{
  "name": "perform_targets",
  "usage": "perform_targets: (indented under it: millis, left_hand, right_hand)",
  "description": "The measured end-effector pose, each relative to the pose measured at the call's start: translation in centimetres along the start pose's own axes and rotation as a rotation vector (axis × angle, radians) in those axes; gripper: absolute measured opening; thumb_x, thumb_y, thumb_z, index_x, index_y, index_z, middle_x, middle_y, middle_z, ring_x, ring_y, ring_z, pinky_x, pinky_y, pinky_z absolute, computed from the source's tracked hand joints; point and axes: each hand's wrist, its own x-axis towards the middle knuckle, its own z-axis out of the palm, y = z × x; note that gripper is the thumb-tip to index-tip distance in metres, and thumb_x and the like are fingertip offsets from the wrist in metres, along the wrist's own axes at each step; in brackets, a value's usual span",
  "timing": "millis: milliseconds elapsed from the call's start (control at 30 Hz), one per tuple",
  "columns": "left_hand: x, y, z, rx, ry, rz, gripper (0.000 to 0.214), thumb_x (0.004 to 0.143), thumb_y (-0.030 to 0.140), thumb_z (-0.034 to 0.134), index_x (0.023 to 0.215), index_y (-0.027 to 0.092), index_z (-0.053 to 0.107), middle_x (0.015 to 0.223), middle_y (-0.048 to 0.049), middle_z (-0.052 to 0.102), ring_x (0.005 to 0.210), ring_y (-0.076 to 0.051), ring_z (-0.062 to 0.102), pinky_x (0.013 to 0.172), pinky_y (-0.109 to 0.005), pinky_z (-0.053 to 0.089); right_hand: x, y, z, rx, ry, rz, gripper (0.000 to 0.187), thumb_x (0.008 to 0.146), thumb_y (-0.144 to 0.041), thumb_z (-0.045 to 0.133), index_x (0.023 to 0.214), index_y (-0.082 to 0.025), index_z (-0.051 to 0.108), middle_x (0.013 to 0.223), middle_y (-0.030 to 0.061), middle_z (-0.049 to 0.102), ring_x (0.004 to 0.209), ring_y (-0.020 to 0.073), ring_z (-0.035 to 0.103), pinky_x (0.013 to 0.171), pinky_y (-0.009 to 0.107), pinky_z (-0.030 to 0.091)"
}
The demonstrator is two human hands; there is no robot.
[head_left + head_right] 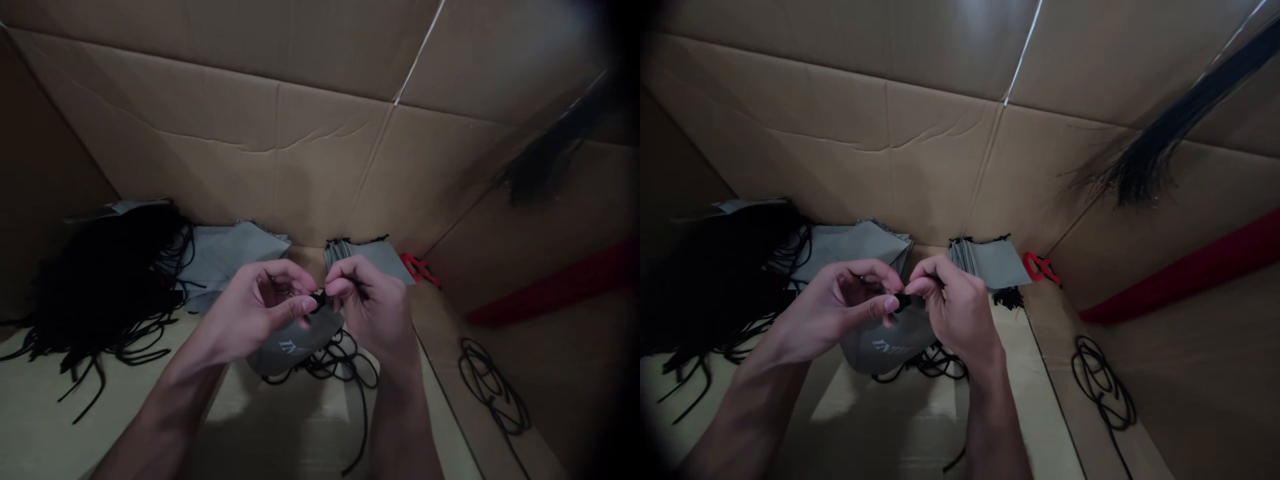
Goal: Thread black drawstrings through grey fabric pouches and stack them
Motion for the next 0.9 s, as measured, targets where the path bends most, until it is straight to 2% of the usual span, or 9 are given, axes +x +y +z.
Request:
perform_targets:
  millis: [167, 533, 700, 833, 900]
  left_hand:
    - [0.0, 0.0, 0.0, 0.0, 0.01, -0.021, 0.025, 0.072, 0.014, 0.096, 0.089, 0.013, 0.077, 0.08, 0.0006, 0.073, 0.064, -0.01, 0.071, 0.062, -0.017, 0.058]
    - [0.0, 0.0, 1.0, 0.019, 0.033, -0.032, 0.026, 0.068, 0.01, 0.094, 0.085, 0.015, 0.075, 0.071, 0.0002, 0.071, 0.061, -0.012, 0.068, 0.056, -0.019, 0.053]
    - [0.2, -0.4, 1.0, -0.044, 0.073, -0.018, 0.029, 0.064, 0.006, 0.095, 0.08, 0.015, 0.072, 0.065, 0.0016, 0.069, 0.057, -0.009, 0.063, 0.053, -0.015, 0.049]
    - [0.5, -0.6, 1.0, -0.062, 0.116, -0.005, 0.03, 0.061, 0.006, 0.097, 0.078, 0.014, 0.072, 0.066, 0.0021, 0.069, 0.054, -0.009, 0.064, 0.053, -0.016, 0.051]
    - [0.7, -0.6, 0.9, -0.058, 0.137, 0.008, 0.03, 0.061, 0.008, 0.097, 0.078, 0.013, 0.073, 0.068, 0.0019, 0.069, 0.055, -0.009, 0.065, 0.054, -0.016, 0.052]
  right_hand:
    - [0.1, -0.1, -0.6, -0.027, -0.005, -0.014, 0.021, 0.107, -0.022, 0.063, 0.086, -0.022, 0.061, 0.076, -0.0034, 0.066, 0.068, 0.0109, 0.065, 0.064, 0.023, 0.049]
    - [0.1, -0.9, -0.2, -0.102, -0.008, -0.029, 0.023, 0.108, -0.023, 0.057, 0.085, -0.023, 0.059, 0.077, -0.0018, 0.066, 0.069, 0.0133, 0.063, 0.065, 0.025, 0.051]
    - [0.2, -0.9, -0.1, -0.082, -0.01, 0.029, 0.019, 0.106, -0.023, 0.064, 0.087, -0.022, 0.062, 0.079, -0.002, 0.069, 0.073, 0.0131, 0.066, 0.069, 0.025, 0.051]
    - [0.0, -0.9, 0.0, 0.019, 0.023, 0.124, 0.006, 0.104, -0.028, 0.067, 0.101, -0.023, 0.068, 0.082, -0.0019, 0.075, 0.069, 0.0128, 0.069, 0.065, 0.024, 0.053]
    - [-0.2, -1.0, -0.2, 0.085, 0.055, 0.181, 0.011, 0.105, -0.034, 0.068, 0.105, -0.023, 0.066, 0.083, -0.001, 0.076, 0.068, 0.0133, 0.07, 0.063, 0.024, 0.054]
